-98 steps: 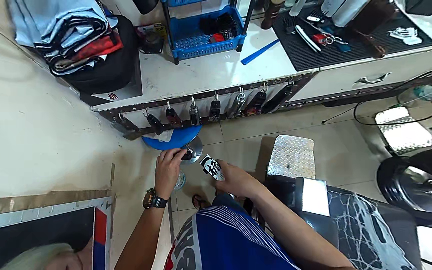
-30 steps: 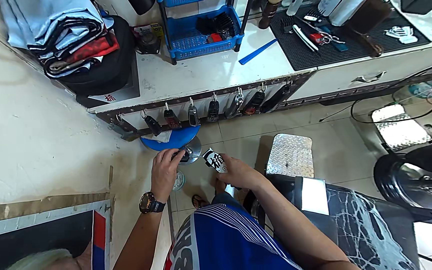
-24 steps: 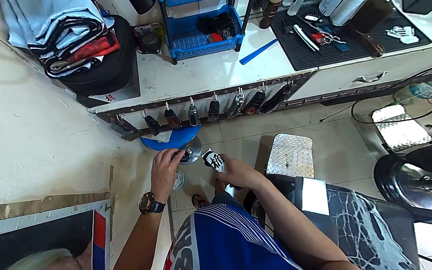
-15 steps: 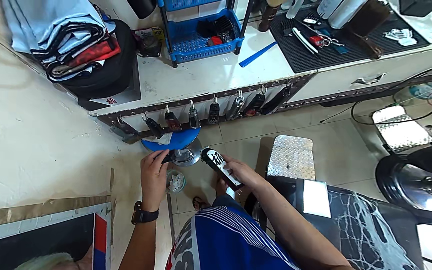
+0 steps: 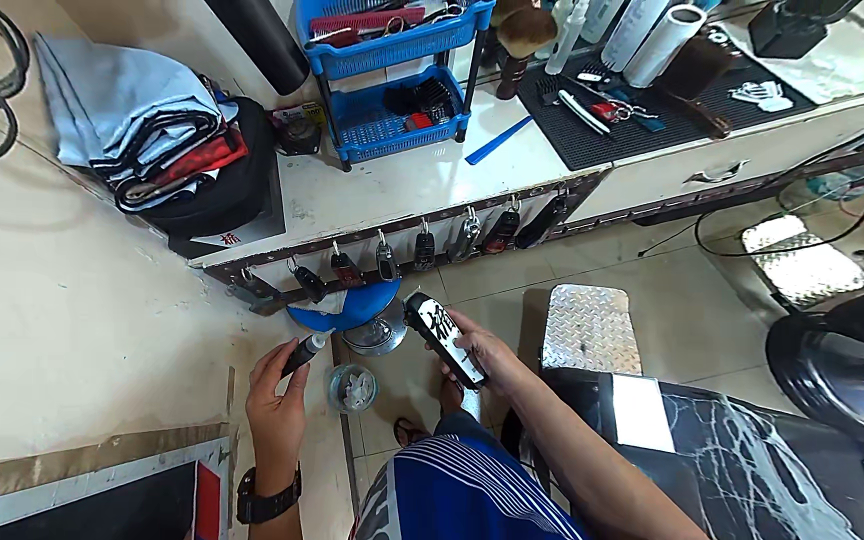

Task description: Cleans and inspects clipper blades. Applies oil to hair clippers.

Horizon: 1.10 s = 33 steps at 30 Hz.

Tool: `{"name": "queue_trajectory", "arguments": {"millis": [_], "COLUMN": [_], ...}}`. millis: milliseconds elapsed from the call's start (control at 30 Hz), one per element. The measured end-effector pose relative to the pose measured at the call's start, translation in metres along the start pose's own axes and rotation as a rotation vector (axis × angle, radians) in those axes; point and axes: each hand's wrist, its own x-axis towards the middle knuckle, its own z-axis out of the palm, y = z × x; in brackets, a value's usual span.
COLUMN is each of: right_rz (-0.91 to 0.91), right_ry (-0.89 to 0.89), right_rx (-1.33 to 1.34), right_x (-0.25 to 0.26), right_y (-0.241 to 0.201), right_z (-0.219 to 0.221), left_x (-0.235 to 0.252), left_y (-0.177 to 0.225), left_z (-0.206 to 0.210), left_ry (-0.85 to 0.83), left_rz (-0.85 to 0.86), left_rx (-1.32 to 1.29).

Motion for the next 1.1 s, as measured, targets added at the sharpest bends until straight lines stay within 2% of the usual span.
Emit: {"name": "queue_trajectory", "arguments": {"millis": [833,1000,1100], "right_rz": [-0.035,-0.137,-0.147], "right_ry": [0.014,-0.024,0.025], "right_rx": [-0.088,-0.091,-0.042], "right_x": [-0.002,-0.003,-0.002], "right_y": [-0.002,0.002,-0.002], "right_z": [0.017,0.021,0.028], "left_x": [-0.013,-0.014,-0.014], "left_y": [-0.005,-0.003,-0.001], "left_z": [-0.021,-0.023,-0.024], "left_ry": [0.059,0.071,0.074], "left_rz": [-0.043,-0.035,-0.027], "left_rx": [-0.110,-0.121,-0.136]}}
